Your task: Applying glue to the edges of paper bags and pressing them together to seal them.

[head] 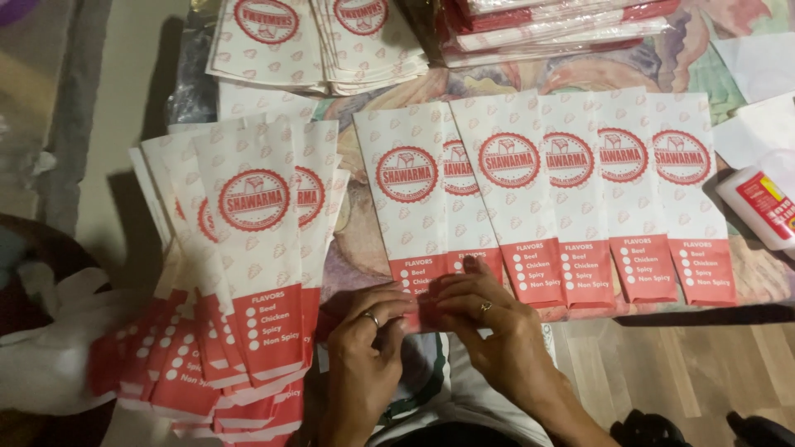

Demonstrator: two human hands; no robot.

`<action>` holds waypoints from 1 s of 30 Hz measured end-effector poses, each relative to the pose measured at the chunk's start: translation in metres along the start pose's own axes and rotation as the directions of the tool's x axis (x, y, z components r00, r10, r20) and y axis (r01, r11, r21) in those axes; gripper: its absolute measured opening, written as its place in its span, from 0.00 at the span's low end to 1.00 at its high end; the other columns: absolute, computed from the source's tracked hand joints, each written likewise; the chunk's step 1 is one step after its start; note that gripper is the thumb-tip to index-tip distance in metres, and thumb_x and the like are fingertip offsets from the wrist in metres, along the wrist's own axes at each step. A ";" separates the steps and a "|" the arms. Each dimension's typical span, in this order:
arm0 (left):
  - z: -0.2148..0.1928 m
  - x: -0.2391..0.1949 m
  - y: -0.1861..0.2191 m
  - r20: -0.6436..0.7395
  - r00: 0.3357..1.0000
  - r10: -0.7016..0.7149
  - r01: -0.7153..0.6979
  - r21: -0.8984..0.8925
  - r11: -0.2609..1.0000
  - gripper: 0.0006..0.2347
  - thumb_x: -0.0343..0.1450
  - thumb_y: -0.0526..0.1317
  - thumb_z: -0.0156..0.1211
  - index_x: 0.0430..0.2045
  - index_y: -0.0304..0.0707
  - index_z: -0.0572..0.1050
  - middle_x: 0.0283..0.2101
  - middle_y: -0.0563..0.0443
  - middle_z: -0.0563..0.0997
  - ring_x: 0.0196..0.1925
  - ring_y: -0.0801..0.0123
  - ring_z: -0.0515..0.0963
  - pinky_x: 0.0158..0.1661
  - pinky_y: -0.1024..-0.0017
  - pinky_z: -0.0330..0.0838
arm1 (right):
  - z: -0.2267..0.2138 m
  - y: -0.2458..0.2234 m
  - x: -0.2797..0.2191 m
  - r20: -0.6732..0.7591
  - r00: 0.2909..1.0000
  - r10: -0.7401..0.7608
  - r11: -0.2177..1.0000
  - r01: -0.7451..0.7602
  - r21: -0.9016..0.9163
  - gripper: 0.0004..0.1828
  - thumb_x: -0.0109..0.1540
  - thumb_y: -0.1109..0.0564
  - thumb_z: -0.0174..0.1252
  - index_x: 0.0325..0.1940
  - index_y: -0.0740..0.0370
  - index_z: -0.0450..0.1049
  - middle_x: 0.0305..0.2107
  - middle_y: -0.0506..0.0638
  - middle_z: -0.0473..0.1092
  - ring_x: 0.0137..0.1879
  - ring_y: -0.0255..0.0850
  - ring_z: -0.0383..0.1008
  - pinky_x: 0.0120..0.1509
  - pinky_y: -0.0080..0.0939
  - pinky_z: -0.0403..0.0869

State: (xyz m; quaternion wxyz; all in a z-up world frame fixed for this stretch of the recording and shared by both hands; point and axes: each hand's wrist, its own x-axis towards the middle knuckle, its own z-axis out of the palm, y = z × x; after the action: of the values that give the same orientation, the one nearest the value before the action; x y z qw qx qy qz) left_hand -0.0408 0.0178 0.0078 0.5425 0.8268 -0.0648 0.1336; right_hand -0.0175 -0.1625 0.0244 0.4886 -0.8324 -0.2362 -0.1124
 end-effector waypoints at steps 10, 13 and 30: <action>-0.021 0.009 0.029 -0.211 0.895 0.394 -0.309 0.345 0.887 0.07 0.73 0.24 0.51 0.29 0.24 0.79 0.36 0.40 0.81 0.41 0.53 0.81 0.48 0.62 0.77 | 0.008 0.000 -0.005 0.003 1.000 -0.027 0.999 0.027 -0.045 0.06 0.60 0.70 0.60 0.39 0.69 0.79 0.39 0.54 0.76 0.51 0.48 0.80 0.75 0.54 0.69; -0.042 0.004 0.000 -0.213 0.942 0.259 0.050 0.854 0.518 0.14 0.72 0.51 0.62 0.49 0.52 0.80 0.55 0.43 0.81 0.61 0.48 0.74 0.61 0.49 0.63 | 0.008 0.000 -0.007 0.018 0.999 -0.036 0.992 0.038 -0.117 0.07 0.58 0.71 0.62 0.40 0.69 0.80 0.40 0.55 0.76 0.51 0.46 0.80 0.77 0.57 0.67; -0.075 0.008 -0.019 -0.314 0.903 0.295 0.113 0.833 0.542 0.03 0.72 0.28 0.65 0.32 0.27 0.85 0.42 0.38 0.87 0.51 0.49 0.86 0.54 0.59 0.76 | 0.008 -0.004 -0.006 0.022 0.983 -0.183 0.973 0.184 -0.140 0.09 0.58 0.73 0.60 0.43 0.72 0.76 0.41 0.57 0.74 0.52 0.52 0.78 0.75 0.67 0.66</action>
State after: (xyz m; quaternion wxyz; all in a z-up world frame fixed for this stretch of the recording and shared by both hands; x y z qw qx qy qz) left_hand -0.0399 0.0947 0.0216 0.0755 0.9300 0.0803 0.3506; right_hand -0.0251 -0.1559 0.0206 0.4148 -0.8400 -0.3059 -0.1696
